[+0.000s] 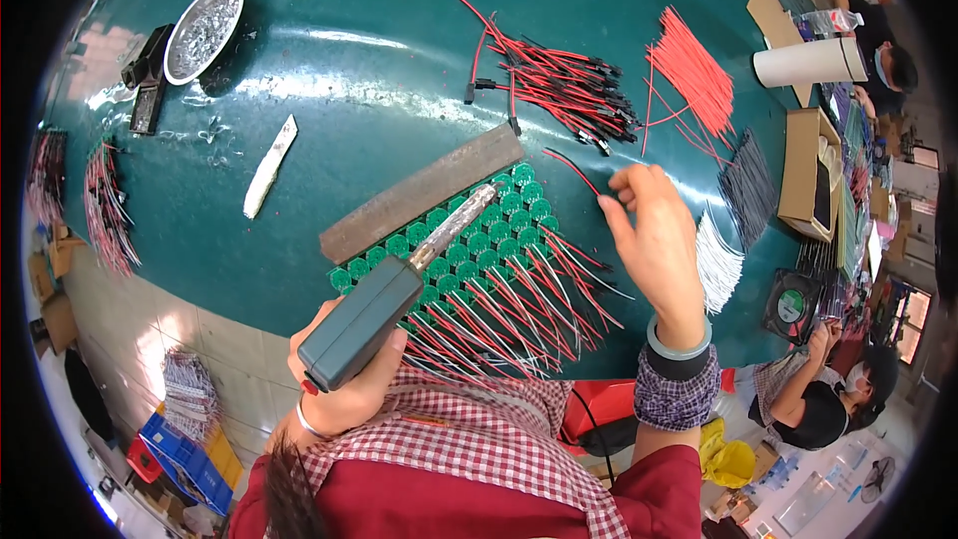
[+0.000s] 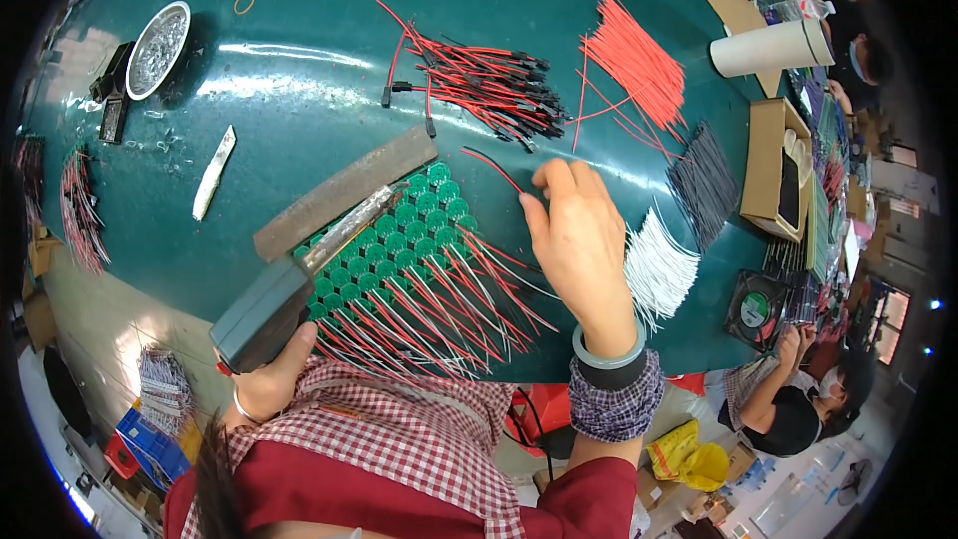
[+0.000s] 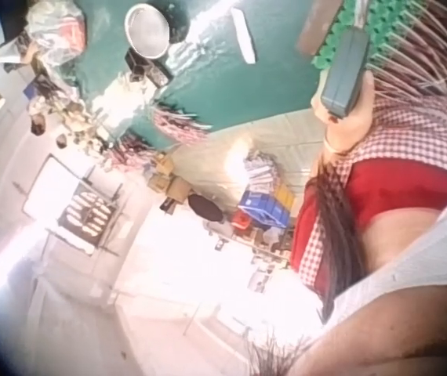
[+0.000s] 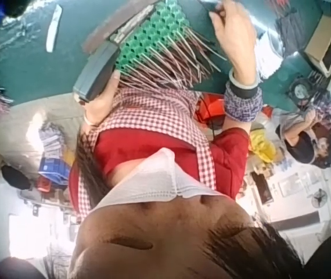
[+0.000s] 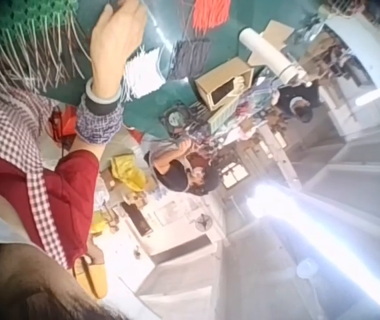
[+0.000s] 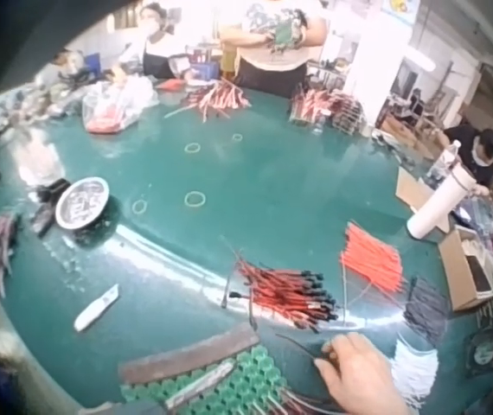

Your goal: The person solders wires onto a circuit board with multiple electronic components using a soldering iron.

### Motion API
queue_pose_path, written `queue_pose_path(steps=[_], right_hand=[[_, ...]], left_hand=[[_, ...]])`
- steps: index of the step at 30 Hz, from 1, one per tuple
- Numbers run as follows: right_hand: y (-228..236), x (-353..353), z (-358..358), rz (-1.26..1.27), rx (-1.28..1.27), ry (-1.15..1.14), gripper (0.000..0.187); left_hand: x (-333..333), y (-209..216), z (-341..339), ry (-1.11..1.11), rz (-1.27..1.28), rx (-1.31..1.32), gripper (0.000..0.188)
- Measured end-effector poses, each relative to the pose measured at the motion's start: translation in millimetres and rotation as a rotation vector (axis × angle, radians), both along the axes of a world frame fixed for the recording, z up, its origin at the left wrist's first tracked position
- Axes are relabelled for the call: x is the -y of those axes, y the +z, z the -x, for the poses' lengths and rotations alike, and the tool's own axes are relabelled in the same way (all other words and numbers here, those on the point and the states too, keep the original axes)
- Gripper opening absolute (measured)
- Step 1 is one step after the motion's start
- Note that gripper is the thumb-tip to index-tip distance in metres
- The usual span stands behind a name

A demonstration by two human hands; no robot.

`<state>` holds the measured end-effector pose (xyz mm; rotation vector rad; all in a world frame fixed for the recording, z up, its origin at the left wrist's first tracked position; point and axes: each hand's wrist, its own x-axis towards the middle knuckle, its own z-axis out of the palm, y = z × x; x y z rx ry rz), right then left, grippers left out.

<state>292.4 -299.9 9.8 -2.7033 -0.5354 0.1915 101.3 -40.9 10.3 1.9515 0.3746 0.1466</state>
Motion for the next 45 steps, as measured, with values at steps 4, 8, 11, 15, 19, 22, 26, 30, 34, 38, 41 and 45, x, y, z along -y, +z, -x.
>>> queue_pose_path(steps=[4, 8, 11, 15, 19, 22, 26, 30, 34, 38, 41, 45], right_hand=[[-20.4, -26.9, -14.9, -0.286, -0.011, 0.072, 0.018], [-37.5, -39.4, -16.2, -0.129, 0.159, 0.170, 0.017], [-40.2, -39.1, -13.1, -0.106, 0.210, 0.213, 0.017], [-31.5, -32.4, 1.7, -0.119, 0.221, 0.209, 0.016], [-9.2, -30.5, 31.1, -0.268, 0.103, 0.066, 0.014], [-4.6, -34.2, 54.9, -0.278, -0.067, 0.038, 0.015], [-17.7, -38.2, 65.3, -0.328, -0.086, -0.012, 0.014], [-24.2, -40.4, 66.0, -0.359, -0.043, 0.001, 0.015], [-27.2, -41.3, 65.7, -0.358, 0.002, 0.010, 0.016], [-27.5, -41.8, 64.7, -0.367, 0.012, 0.019, 0.017], [-27.4, -41.5, 63.9, -0.356, 0.021, 0.034, 0.017], [-27.2, -42.7, 63.1, -0.360, 0.016, 0.031, 0.018]], left_hand=[[1.8, 3.0, -1.3, -0.024, -0.014, -0.008, 0.029], [2.7, 2.6, 2.6, -0.004, 0.006, 0.020, 0.029], [0.6, 3.3, 5.4, -0.023, -0.024, 0.022, 0.029], [3.1, 3.9, 6.0, 0.000, 0.021, -0.028, 0.029], [-1.0, -0.1, 8.2, -0.057, -0.029, 0.031, 0.027], [0.7, 0.9, 8.7, -0.063, -0.023, -0.040, 0.027], [4.7, -2.9, 12.4, -0.071, -0.007, -0.011, 0.026], [6.7, -2.3, 12.0, -0.091, -0.043, -0.016, 0.026], [8.3, -0.8, 8.7, -0.099, 0.014, -0.001, 0.026], [6.9, -0.5, 8.2, -0.130, -0.015, 0.000, 0.025], [7.4, -1.2, 7.5, -0.131, -0.027, 0.020, 0.025], [7.0, -0.5, 6.2, -0.146, 0.021, 0.005, 0.026]])
